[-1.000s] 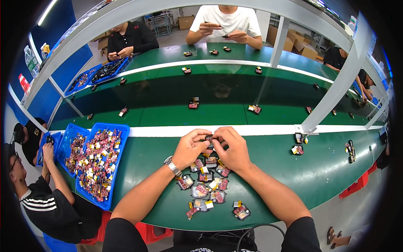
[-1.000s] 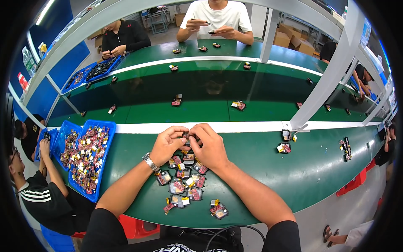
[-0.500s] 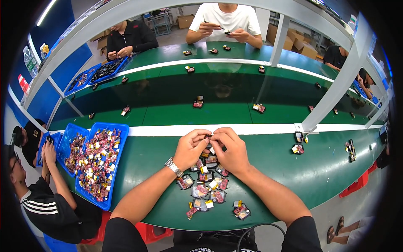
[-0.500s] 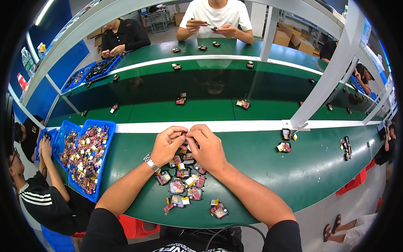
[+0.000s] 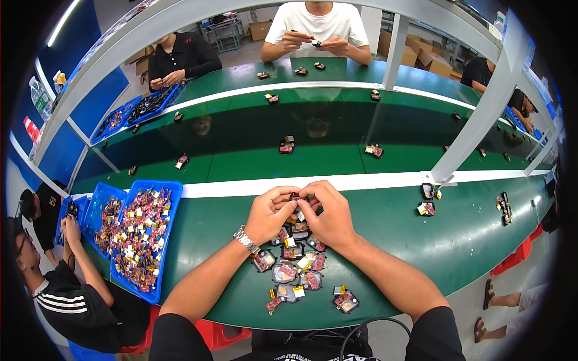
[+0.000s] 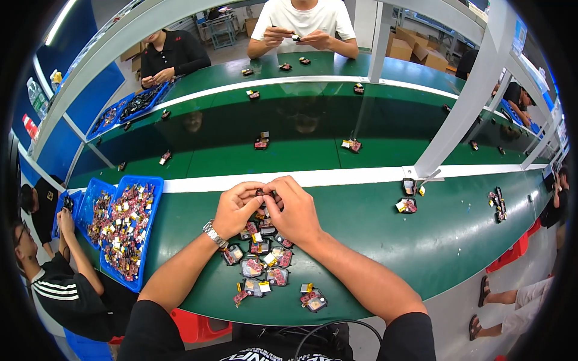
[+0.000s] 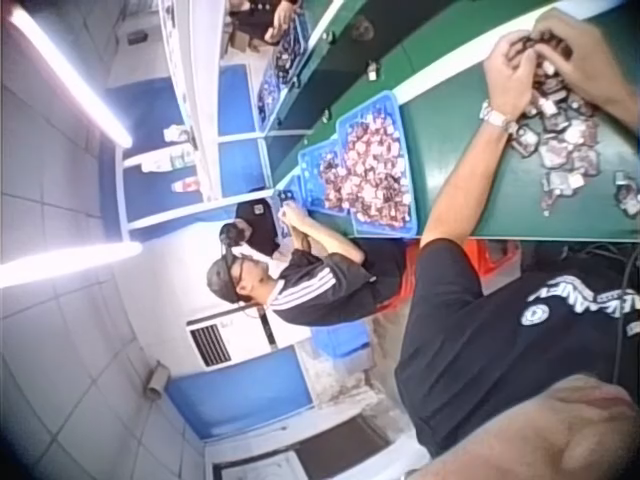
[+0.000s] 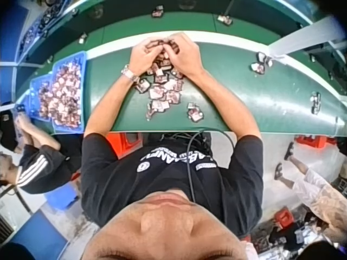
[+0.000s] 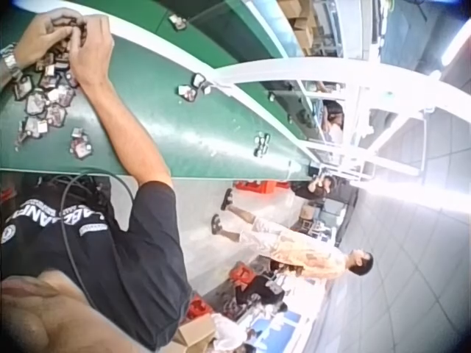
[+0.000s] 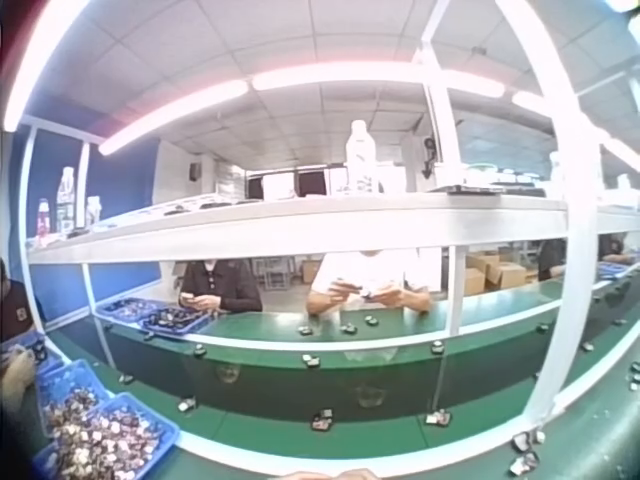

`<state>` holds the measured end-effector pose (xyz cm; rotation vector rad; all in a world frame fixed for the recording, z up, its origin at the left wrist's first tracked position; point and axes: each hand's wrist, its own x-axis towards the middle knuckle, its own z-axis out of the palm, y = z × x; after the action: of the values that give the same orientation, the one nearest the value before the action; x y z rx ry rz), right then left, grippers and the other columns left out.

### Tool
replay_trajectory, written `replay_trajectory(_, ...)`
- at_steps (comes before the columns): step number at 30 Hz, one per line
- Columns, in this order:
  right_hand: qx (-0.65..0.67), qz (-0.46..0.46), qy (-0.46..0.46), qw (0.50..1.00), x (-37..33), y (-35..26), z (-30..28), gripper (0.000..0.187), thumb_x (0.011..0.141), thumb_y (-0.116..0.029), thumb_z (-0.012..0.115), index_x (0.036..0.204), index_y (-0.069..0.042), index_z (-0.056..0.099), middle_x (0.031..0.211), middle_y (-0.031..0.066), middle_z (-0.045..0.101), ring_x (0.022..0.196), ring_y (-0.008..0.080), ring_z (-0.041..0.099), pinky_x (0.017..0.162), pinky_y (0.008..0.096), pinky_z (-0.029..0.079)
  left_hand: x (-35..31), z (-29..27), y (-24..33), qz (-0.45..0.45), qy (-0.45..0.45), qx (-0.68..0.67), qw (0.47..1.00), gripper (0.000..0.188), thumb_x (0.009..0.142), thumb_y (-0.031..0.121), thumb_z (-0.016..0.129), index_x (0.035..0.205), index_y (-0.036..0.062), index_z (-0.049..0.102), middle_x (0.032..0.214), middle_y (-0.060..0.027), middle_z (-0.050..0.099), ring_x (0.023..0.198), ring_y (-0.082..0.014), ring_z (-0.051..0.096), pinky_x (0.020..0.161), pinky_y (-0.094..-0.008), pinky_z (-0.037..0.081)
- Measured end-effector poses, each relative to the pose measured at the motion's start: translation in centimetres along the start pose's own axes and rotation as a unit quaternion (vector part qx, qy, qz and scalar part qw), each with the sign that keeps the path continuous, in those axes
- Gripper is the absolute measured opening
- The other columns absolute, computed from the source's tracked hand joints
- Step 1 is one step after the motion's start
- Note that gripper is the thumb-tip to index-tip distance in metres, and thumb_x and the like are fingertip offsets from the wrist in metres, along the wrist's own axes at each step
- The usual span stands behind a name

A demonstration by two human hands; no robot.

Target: Manually assemble and sort small electronic battery components on a factory assembly line.

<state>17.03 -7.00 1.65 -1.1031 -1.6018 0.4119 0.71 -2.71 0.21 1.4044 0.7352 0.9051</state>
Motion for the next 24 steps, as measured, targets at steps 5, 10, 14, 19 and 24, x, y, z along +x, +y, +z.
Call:
replay_trajectory(5,0.019,0.03,-0.001,0.999,0.0,-0.2,0.0,0.016,0.08,0.004,0.069,0.094,0.001,0.061,0.092,0.0105,0.062,0.071,0.0158,0.065,0.06,0.0249,0.053,0.0,0.3,0.4,-0.004,0.01,-0.006,1.0,0.027,0.092,-0.001,0.056,0.118,-0.0051,0.056,0.112,-0.013,0.064,0.095,-0.0143,0.064,0.073,-0.0249,0.056)
replay_trajectory(10,0.038,0.029,-0.005,0.999,0.0,0.6,0.2,0.016,0.081,0.002,0.066,0.096,-0.001,0.061,0.09,0.0094,0.062,0.066,0.0171,0.065,0.059,0.0277,0.054,0.1,-0.1,0.1,0.0,0.004,0.007,1.0,0.026,0.094,0.001,0.053,0.119,-0.0054,0.055,0.113,-0.013,0.064,0.097,-0.0138,0.064,0.074,-0.0243,0.056)
replay_trajectory(14,0.027,0.031,0.014,0.999,0.3,0.3,0.0,0.017,0.079,0.002,0.068,0.094,-0.001,0.061,0.088,0.0092,0.062,0.065,0.0165,0.065,0.058,0.0276,0.053,0.0,0.0,-0.6,0.004,0.044,0.006,0.999,0.027,0.092,0.0,0.054,0.118,-0.0074,0.055,0.111,-0.0152,0.065,0.093,-0.0154,0.066,0.075,-0.0256,0.057)
replay_trajectory(19,0.008,0.011,0.008,1.0,0.1,0.3,-0.1,0.017,0.078,0.002,0.068,0.093,-0.001,0.061,0.089,0.0089,0.061,0.064,0.0162,0.066,0.057,0.0266,0.053,0.0,0.6,-0.3,0.007,0.075,0.028,0.997,0.024,0.091,0.0,0.055,0.112,-0.0094,0.059,0.103,-0.0149,0.068,0.088,-0.0159,0.067,0.075,-0.0262,0.057)
replay_trajectory(24,0.014,-0.003,0.004,1.0,0.1,0.0,0.0,0.016,0.079,0.003,0.068,0.092,-0.001,0.061,0.092,0.0091,0.061,0.066,0.0167,0.066,0.06,0.0272,0.055,-0.2,0.5,-0.5,0.016,0.087,0.049,0.995,0.022,0.091,0.001,0.056,0.109,-0.0101,0.061,0.1,-0.0149,0.069,0.088,-0.0156,0.068,0.075,-0.0267,0.057)
